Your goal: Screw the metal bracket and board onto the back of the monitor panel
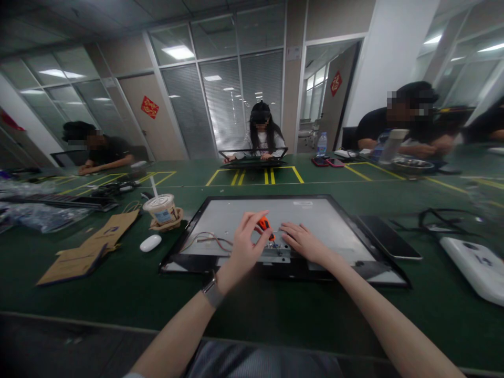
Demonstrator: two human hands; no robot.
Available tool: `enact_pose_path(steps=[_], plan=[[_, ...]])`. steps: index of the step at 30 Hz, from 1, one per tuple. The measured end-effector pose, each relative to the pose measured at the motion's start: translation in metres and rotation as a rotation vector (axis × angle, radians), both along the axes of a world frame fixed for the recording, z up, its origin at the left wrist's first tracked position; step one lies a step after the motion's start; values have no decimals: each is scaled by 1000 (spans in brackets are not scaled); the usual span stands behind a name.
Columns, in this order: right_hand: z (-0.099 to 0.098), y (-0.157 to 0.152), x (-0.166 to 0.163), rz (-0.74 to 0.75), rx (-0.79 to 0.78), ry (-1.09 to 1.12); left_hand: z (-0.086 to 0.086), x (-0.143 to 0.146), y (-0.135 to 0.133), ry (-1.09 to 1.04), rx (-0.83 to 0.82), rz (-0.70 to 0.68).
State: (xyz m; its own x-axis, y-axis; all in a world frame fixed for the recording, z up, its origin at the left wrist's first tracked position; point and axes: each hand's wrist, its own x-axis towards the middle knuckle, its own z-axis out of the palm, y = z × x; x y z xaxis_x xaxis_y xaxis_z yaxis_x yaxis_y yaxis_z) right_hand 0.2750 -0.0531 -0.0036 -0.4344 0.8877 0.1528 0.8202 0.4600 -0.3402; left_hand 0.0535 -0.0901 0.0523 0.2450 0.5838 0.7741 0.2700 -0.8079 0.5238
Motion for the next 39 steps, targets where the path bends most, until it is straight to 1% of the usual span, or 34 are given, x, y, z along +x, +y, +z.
enact_pose_path(steps=[7, 14, 17, 21, 28, 33, 39], plan=[[4, -3, -2, -8, -10, 6, 2, 0, 1, 5, -17, 8], [1, 0, 1, -1, -1, 4, 5, -1, 0, 13, 28, 46], [-1, 1, 1, -2, 8, 1, 7, -1, -2, 28, 17, 18], [-1, 1, 1, 8, 23, -4, 4, 0, 0, 24, 11, -11], [0, -1, 0, -6, 14, -8, 3, -1, 2, 31, 9, 39], [2, -1, -1, -14, -6, -4, 3, 0, 2, 22, -1, 28], [3, -1, -1, -15, -15, 5, -1, 2, 4, -13, 24, 33]])
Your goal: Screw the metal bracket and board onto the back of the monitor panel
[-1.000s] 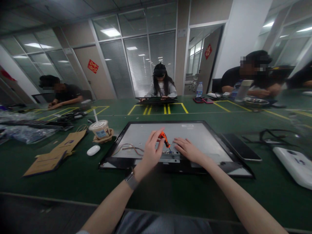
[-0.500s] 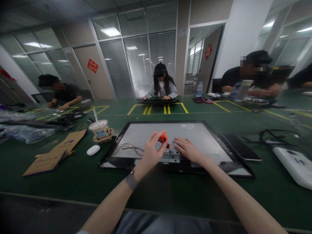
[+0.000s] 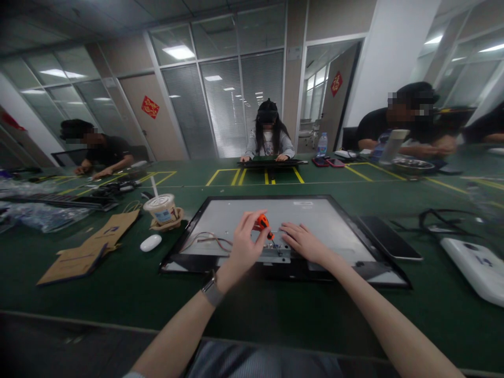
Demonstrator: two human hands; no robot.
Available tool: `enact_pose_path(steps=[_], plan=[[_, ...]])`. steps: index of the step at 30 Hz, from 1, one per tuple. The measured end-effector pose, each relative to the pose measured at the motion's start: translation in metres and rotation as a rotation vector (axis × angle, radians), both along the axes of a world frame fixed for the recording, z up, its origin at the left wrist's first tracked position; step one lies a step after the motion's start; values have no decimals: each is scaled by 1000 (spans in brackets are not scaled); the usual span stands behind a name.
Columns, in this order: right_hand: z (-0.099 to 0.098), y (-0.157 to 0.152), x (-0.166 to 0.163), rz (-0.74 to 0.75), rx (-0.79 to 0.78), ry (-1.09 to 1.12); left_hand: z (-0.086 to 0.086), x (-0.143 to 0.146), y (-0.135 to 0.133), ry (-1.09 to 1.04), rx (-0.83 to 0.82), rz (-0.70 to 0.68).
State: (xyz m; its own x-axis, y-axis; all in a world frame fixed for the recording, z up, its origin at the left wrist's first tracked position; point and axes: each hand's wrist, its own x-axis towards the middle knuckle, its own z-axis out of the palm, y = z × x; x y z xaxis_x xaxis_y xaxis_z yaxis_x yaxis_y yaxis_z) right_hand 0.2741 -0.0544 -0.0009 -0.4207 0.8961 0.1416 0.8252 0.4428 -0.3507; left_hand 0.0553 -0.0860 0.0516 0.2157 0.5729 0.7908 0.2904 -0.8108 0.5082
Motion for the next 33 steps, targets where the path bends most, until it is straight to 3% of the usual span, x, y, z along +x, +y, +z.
enact_pose_path(steps=[9, 20, 33], plan=[[1, -1, 0, 1, 7, -9, -4, 0, 2, -23, -1, 14], [-2, 2, 1, 21, 10, -3, 3, -3, -3, 9, -50, -152], [-2, 2, 1, 16, 19, -1, 6, -3, -2, -28, -40, -121]])
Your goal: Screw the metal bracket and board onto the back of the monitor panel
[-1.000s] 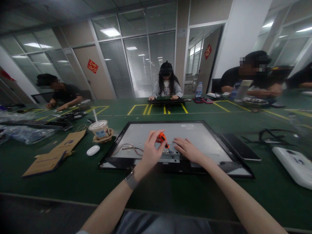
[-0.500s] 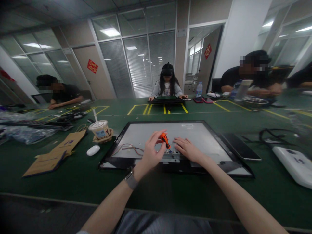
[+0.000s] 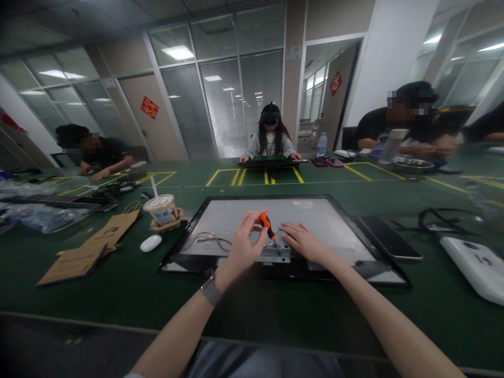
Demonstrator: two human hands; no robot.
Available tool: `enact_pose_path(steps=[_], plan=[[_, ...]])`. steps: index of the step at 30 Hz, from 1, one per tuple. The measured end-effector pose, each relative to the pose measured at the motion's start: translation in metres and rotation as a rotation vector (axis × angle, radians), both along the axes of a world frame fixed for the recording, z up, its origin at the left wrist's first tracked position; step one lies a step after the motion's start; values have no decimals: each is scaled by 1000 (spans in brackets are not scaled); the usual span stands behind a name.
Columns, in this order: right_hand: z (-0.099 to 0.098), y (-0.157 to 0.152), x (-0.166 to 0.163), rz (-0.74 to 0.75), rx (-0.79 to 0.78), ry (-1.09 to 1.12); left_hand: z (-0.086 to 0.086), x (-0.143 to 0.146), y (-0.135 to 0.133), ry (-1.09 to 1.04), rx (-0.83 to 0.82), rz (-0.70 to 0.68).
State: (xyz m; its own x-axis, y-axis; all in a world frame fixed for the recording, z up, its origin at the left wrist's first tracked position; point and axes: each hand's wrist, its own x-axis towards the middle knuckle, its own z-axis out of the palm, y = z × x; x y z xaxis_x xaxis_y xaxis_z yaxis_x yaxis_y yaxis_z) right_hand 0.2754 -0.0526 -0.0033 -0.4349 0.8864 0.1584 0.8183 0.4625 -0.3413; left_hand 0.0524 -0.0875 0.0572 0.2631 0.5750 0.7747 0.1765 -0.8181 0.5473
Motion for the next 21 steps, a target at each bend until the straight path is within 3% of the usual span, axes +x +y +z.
enact_pose_path(steps=[21], plan=[[-2, 1, 1, 0, 4, -10, -6, 2, 1, -12, -3, 71]])
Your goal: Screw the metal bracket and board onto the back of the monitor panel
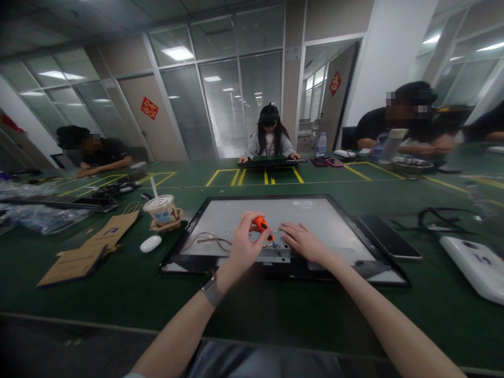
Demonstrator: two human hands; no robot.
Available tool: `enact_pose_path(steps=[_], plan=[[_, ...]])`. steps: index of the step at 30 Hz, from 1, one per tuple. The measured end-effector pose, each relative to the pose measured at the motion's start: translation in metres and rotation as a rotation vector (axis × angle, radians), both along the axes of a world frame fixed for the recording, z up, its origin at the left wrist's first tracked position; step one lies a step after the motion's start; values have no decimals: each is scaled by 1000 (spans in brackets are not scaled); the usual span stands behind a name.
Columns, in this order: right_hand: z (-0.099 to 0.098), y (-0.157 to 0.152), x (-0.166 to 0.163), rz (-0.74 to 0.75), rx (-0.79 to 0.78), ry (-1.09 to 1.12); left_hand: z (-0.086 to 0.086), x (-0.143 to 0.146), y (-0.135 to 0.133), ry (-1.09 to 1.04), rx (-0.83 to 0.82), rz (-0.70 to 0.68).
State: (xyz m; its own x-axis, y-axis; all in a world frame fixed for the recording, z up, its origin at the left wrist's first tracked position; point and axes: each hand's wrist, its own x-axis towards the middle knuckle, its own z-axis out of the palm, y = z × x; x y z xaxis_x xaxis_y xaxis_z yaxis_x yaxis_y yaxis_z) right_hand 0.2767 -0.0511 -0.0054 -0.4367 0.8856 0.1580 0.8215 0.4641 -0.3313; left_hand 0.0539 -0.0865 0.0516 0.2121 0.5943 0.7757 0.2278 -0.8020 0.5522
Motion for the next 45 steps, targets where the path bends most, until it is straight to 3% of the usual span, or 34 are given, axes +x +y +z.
enact_pose_path(steps=[5, 9, 17, 22, 30, 45], plan=[[0, 0, 0, -1, -7, -1, 0, 0, -3, 62, 1, -74], [0, -1, -1, -6, -2, 4, 1, -1, -1, 75, 24, -47], [5, -4, -3, -3, -10, 19, 3, -3, 0, 46, -85, -150], [5, -4, -3, -9, -24, 14, -2, 0, 4, 3, -30, -54], [6, -5, -3, -5, -6, 35, 4, -1, 1, 38, -10, -70], [3, -3, -1, 0, -3, 20, -2, -1, 2, 9, 99, 71]])
